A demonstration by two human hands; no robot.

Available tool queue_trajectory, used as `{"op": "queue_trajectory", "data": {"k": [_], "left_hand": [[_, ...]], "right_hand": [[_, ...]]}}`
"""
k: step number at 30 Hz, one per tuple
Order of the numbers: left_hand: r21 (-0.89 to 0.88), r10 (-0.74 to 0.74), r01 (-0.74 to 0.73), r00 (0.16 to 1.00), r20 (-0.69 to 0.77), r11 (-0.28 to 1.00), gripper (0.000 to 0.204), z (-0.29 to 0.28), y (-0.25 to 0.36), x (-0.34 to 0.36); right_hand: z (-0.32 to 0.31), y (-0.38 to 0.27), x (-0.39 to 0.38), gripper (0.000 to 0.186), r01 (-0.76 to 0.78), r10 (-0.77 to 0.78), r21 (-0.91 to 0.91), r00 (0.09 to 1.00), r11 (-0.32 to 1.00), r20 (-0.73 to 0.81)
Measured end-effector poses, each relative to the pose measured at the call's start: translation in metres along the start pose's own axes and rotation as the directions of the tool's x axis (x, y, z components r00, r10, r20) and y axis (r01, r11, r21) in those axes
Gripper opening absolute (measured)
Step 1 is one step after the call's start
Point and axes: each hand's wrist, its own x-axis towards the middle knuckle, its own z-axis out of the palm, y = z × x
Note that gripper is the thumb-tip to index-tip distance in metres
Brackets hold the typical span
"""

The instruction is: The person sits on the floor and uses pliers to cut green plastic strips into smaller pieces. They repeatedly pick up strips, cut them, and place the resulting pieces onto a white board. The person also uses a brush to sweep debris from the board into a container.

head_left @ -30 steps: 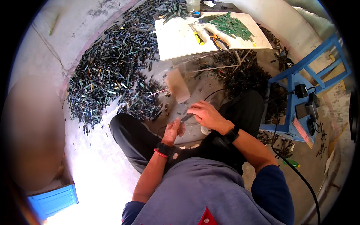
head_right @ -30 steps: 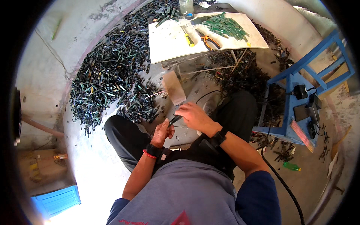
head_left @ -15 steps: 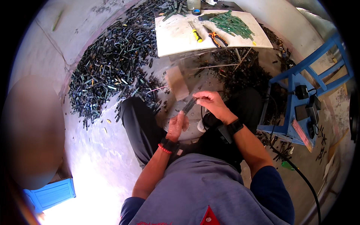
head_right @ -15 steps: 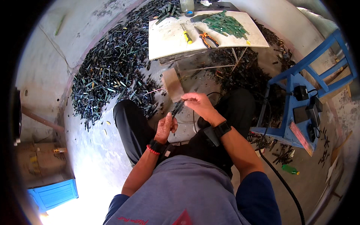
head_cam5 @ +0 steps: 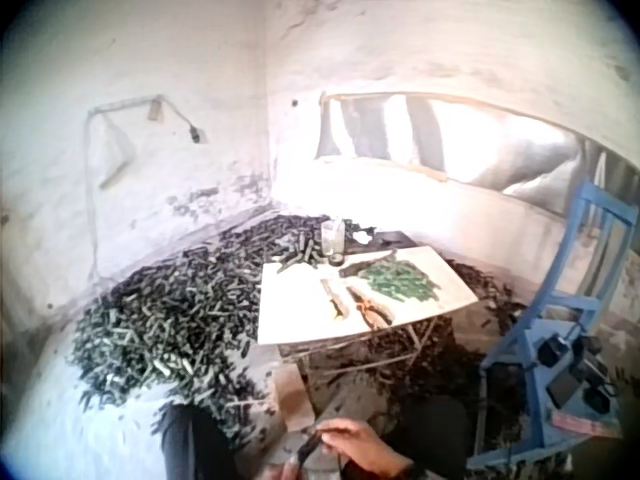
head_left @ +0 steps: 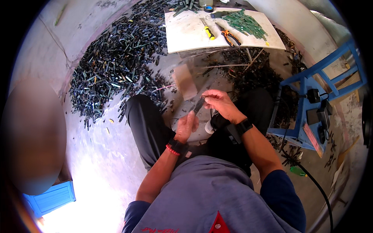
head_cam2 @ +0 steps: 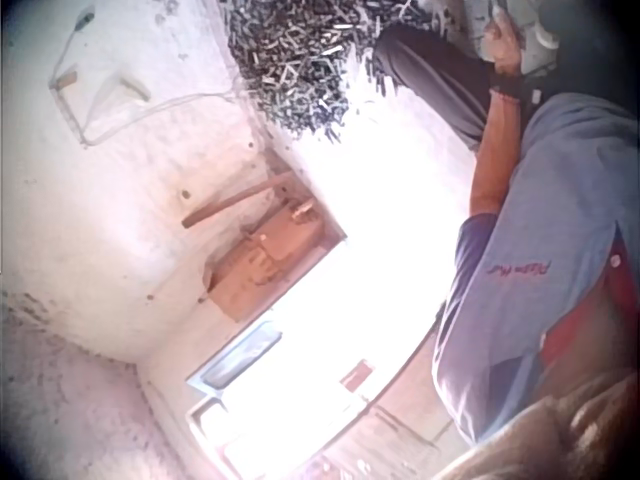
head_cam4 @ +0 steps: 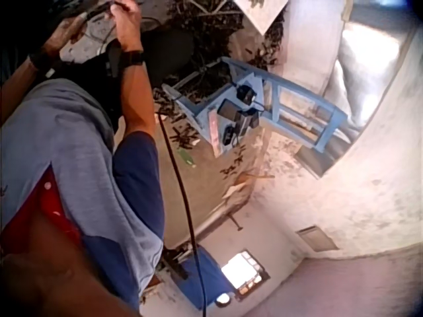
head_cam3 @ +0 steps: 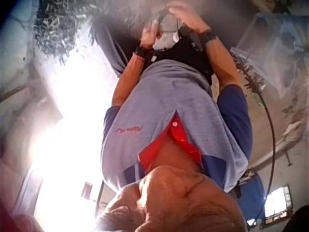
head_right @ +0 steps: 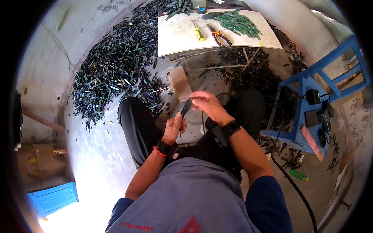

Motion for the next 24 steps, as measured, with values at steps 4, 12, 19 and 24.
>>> {"op": "queue_trajectory", "data": {"k": [4, 12, 19, 24], "left_hand": [[-0.01, -0.046, 0.046, 0.999, 0.004, 0.999, 0.054, -0.001, 0.003, -0.001], [-0.051, -0.108, 0.112, 0.991, 0.073, 0.992, 0.054, 0.0, 0.0, 0.004], [-0.021, -0.14, 0.142, 0.986, 0.089, 0.99, 0.055, 0.003, 0.001, 0.005], [-0.143, -0.268, 0.277, 0.96, 0.08, 0.95, 0.061, 0.002, 0.008, 0.006]], "right_hand": [[0.005, -0.01, -0.006, 0.017, 0.089, -0.088, -0.024, 0.995, 0.996, 0.045], [0.011, -0.018, -0.008, 0.011, 0.178, -0.176, -0.028, 0.983, 0.984, 0.059], [0.004, -0.005, 0.0, 0.013, 0.151, -0.152, -0.016, 0.988, 0.988, -0.021], [0.003, -0.008, -0.001, 0.015, 0.089, -0.09, -0.026, 0.995, 0.996, -0.053]]}}
